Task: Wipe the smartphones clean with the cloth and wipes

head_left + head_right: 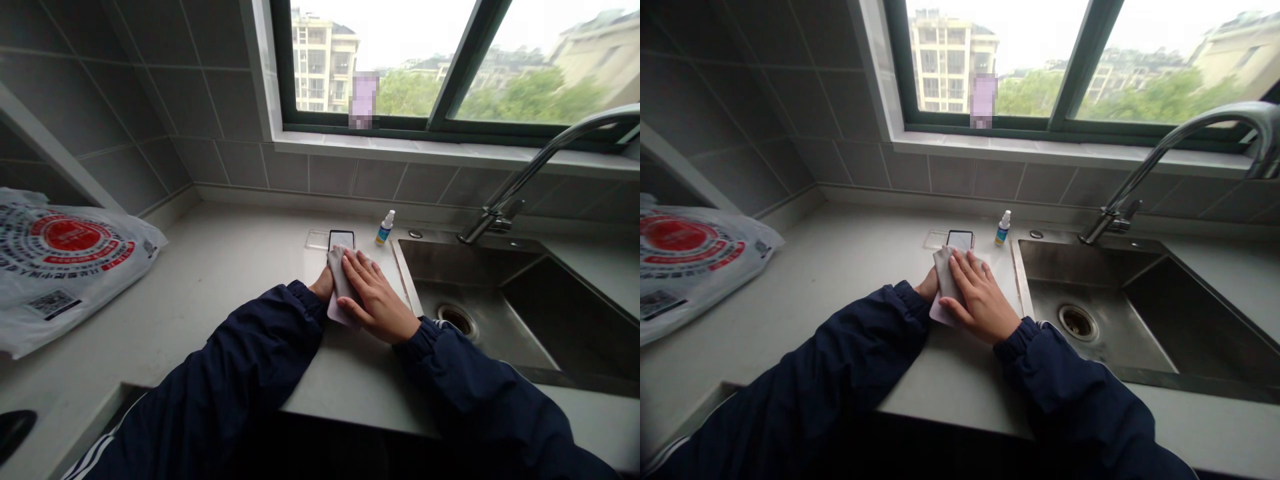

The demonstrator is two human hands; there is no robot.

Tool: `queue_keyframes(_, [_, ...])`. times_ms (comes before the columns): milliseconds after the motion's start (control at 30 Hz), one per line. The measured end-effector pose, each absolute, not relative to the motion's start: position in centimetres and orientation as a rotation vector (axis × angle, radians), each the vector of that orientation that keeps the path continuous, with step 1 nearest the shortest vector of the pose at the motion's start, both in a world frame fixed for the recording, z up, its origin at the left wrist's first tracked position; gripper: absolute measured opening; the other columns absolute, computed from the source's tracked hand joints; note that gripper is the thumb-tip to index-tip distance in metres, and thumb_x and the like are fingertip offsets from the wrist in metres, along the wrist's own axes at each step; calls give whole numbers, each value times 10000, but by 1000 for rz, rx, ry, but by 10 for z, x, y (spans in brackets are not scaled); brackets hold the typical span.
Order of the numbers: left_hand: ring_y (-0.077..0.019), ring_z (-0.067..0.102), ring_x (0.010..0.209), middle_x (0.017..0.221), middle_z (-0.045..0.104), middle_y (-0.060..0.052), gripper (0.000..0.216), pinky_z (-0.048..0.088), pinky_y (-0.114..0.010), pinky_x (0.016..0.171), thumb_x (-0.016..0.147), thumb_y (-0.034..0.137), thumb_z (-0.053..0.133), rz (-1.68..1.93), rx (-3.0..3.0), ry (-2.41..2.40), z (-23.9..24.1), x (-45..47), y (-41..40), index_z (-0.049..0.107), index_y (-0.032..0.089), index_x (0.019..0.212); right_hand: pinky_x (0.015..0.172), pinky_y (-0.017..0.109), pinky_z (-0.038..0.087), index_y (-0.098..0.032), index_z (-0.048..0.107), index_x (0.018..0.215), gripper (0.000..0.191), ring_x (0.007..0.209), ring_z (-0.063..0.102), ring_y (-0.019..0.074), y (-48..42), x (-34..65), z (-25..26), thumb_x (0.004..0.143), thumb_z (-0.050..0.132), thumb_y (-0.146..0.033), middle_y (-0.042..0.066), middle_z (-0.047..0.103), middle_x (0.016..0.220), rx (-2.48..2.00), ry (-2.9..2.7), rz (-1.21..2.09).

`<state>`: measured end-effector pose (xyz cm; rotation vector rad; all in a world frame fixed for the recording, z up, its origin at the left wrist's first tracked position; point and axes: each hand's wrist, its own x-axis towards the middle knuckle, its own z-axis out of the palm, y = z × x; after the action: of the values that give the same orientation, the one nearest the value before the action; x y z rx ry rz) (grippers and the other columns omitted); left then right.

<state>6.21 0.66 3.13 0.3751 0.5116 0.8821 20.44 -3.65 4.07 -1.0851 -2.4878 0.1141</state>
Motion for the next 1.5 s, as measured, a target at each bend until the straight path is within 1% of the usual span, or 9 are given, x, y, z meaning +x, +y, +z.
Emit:
queue_keyframes(133, [-280,701,1089,1009,742,-151,803,457,-382,1048,969,737,211,894,399,500,30,59,7,722,122,1028,1230,627,211,-220,107,1642,772,1575,109,323,-39,205,46,1025,416,-564,120,179,1690,-984,-2566,154])
queue_keyframes(267, [-280,729,886,793,722,-140,839,508,-404,979,961,743,134,947,395,551,34,57,11,699,135,839,1235,628,208,-234,196,1632,734,1565,163,325,-41,204,50,1018,464,-534,113,273,1666,-887,-2608,149])
queue_keyframes(467, [-315,694,692,680,695,-173,991,556,-451,766,831,898,176,957,361,646,31,45,18,723,76,919,1267,569,211,-225,348,1583,655,1536,290,278,-42,203,47,987,590,-349,92,430,1601,-686,-2593,129])
queue_keyframes(600, [-294,670,621,636,685,-171,992,538,-401,651,867,852,140,1071,355,681,27,37,23,740,66,942,1247,542,299,-271,411,1551,606,1489,394,244,-42,201,45,975,589,-205,68,521,1538,-644,-2544,104])
queue_keyframes(967, [-267,676,621,687,706,-158,944,534,-372,662,958,724,104,1195,397,656,28,37,27,703,16,1134,1189,507,393,-250,621,1369,383,1367,562,221,-39,204,42,1015,495,-174,66,639,1419,-807,-2399,-11])
queue_keyframes(1067, [-286,708,711,704,711,-154,901,551,-393,753,976,698,115,1208,366,631,31,41,26,693,29,1150,1197,542,362,-229,574,1416,423,1394,532,238,-39,204,42,1000,515,-188,92,598,1463,-866,-2429,-7])
queue_keyframes(1233, [-293,729,913,879,751,-150,814,527,-415,957,984,697,197,1227,288,546,35,46,21,661,72,1225,1198,662,274,-212,303,1596,686,1510,349,311,-43,201,46,982,577,-347,136,366,1625,-1026,-2537,34])
queue_keyframes(1333, [-304,717,1023,1003,757,-144,759,492,-427,1033,988,686,249,1154,304,486,38,49,13,637,107,1288,1208,665,235,-200,179,1632,786,1557,216,321,-44,200,48,999,504,-534,141,238,1671,-1082,-2537,67])
queue_keyframes(1500, [-322,671,1165,1128,743,-157,753,428,-459,1118,1002,662,236,1054,343,461,41,57,5,597,98,1344,1219,653,206,-207,78,1642,772,1576,138,302,-41,201,47,1032,386,-565,127,160,1693,-1176,-2462,49])
